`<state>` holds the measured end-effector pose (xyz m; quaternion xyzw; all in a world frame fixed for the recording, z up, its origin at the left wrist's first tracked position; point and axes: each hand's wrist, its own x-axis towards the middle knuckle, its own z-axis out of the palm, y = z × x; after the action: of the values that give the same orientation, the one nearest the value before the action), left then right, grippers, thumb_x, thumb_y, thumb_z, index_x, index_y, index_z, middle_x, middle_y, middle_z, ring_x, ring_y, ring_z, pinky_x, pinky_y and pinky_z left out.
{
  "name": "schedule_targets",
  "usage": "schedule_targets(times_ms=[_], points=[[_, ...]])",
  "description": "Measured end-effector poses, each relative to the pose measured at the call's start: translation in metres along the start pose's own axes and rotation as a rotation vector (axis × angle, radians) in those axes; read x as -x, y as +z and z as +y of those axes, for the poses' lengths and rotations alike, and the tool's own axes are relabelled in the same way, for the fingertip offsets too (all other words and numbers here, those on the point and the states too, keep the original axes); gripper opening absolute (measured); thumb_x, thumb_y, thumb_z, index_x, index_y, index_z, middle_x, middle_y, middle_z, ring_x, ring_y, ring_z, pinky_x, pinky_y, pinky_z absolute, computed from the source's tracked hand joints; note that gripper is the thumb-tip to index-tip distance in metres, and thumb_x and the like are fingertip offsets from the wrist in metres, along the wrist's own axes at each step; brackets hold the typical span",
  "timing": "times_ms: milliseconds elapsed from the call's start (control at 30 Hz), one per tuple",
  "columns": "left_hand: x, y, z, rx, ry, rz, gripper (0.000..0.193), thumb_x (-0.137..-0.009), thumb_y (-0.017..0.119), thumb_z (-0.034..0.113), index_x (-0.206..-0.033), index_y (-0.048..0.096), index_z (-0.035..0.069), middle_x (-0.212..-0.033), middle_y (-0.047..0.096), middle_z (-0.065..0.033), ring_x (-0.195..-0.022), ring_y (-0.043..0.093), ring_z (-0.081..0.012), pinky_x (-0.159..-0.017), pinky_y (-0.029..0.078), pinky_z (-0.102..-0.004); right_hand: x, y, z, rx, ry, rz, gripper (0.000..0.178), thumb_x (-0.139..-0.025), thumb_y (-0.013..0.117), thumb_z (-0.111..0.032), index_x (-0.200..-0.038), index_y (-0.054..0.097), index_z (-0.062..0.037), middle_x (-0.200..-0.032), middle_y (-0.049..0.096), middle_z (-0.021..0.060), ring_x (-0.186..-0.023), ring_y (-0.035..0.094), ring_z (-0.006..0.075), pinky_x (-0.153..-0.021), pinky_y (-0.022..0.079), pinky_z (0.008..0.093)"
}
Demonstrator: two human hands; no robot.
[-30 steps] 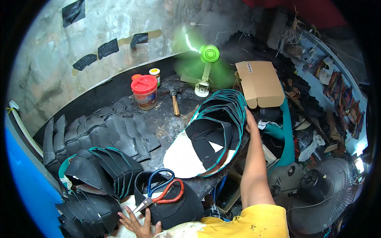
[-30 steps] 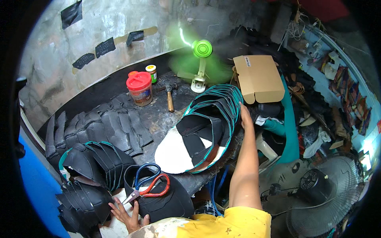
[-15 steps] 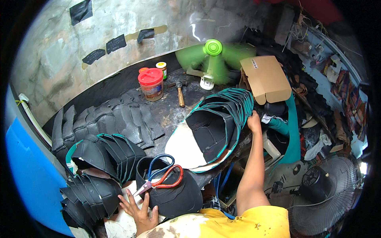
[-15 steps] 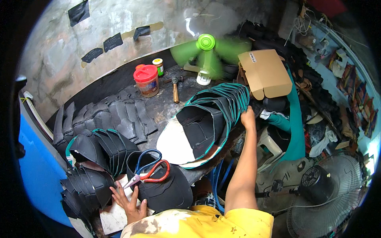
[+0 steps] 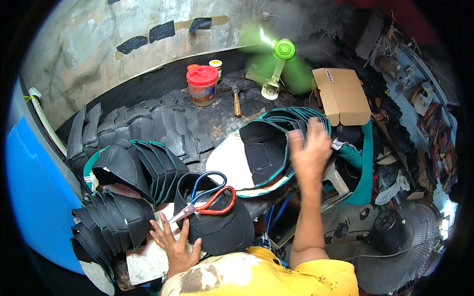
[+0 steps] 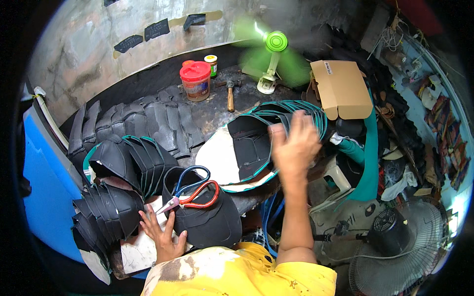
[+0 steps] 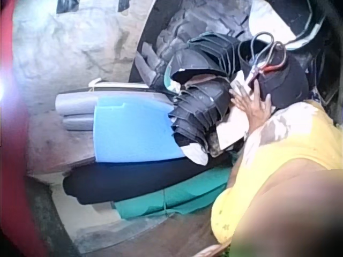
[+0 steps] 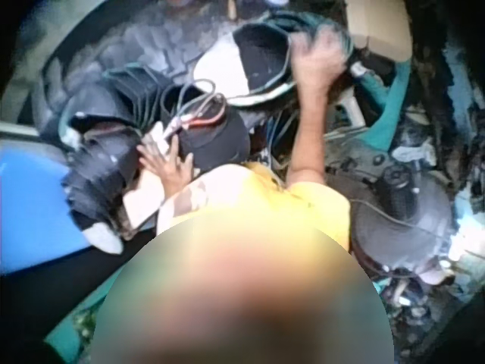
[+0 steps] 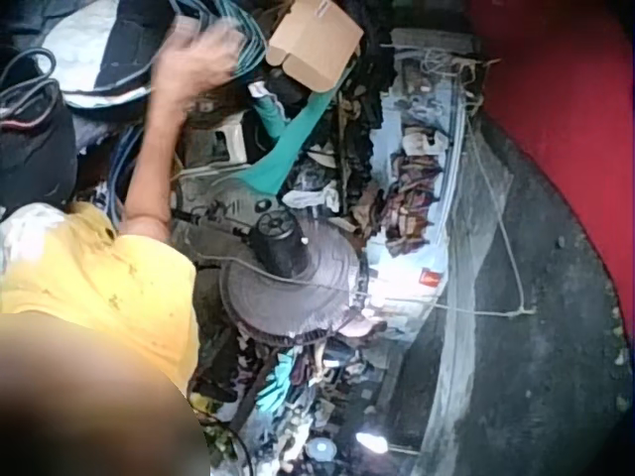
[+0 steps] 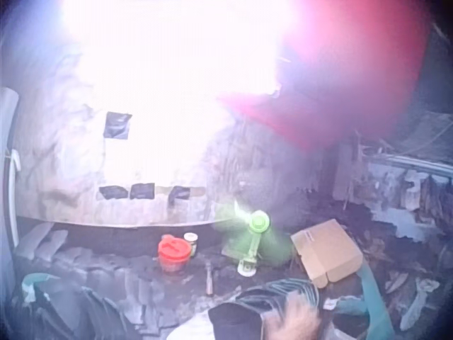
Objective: The person repeatedly picks up black shoe parts from a stack and uses red-handled scissors to trim excess material along the edges. Trimmed pieces are set aside on the table while the person continues the same trimming action on successive parts.
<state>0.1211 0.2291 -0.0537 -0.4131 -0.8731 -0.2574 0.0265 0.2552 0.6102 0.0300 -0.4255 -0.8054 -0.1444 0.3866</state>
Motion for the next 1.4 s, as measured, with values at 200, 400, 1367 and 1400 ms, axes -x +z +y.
schedule_targets(times_ms=[200,400,1367,1400], points=[[0.002,0.003,-0.004,0.015,0.010,0.001,0.067,-0.077,0.078,0.033,-0.140,0.058,0.020,-0.164,0.002,-0.0265,-0.148,-0.009,-0.0544,-0.112,-0.003,-0.0717,0.001,0.016,-0.018,0.114,-0.094,-0.297,0.061,-0.091,0.045,0.001,-0.149,0.044,-0.0211,-0.149,0.045,0.0188,-0.138,0.038,0.0455,-0.112,0.032,0.0572],[0.000,0.003,-0.003,0.004,0.038,0.037,0.068,-0.075,0.078,0.028,-0.139,0.059,0.018,-0.165,0.004,-0.0243,-0.149,-0.004,-0.0526,-0.113,0.002,-0.0709,-0.013,0.038,0.062,0.066,-0.179,-0.170,0.075,-0.081,0.047,0.014,-0.148,0.047,-0.0190,-0.146,0.051,0.0164,-0.138,0.043,0.0397,-0.111,0.038,0.0477],[-0.001,-0.009,-0.002,0.188,0.089,0.233,0.066,-0.081,0.077,0.017,-0.140,0.050,0.007,-0.154,0.030,-0.0253,-0.142,0.030,-0.0440,-0.113,0.022,-0.0589,0.056,-0.037,-0.125,-0.569,-0.675,-0.663,0.085,-0.074,0.072,-0.001,-0.152,0.039,-0.0134,-0.110,0.055,0.0149,-0.101,0.055,0.0339,-0.096,0.040,0.0421],[-0.007,-0.013,-0.002,0.218,0.139,0.254,0.062,-0.082,0.075,0.013,-0.138,0.051,0.005,-0.151,0.037,-0.0234,-0.138,0.037,-0.0422,-0.113,0.026,-0.0558,0.056,-0.043,-0.118,-0.716,-0.608,-0.611,0.079,-0.081,0.072,-0.004,-0.150,0.036,-0.0104,-0.100,0.059,0.0107,-0.096,0.059,0.0260,-0.092,0.042,0.0370]])
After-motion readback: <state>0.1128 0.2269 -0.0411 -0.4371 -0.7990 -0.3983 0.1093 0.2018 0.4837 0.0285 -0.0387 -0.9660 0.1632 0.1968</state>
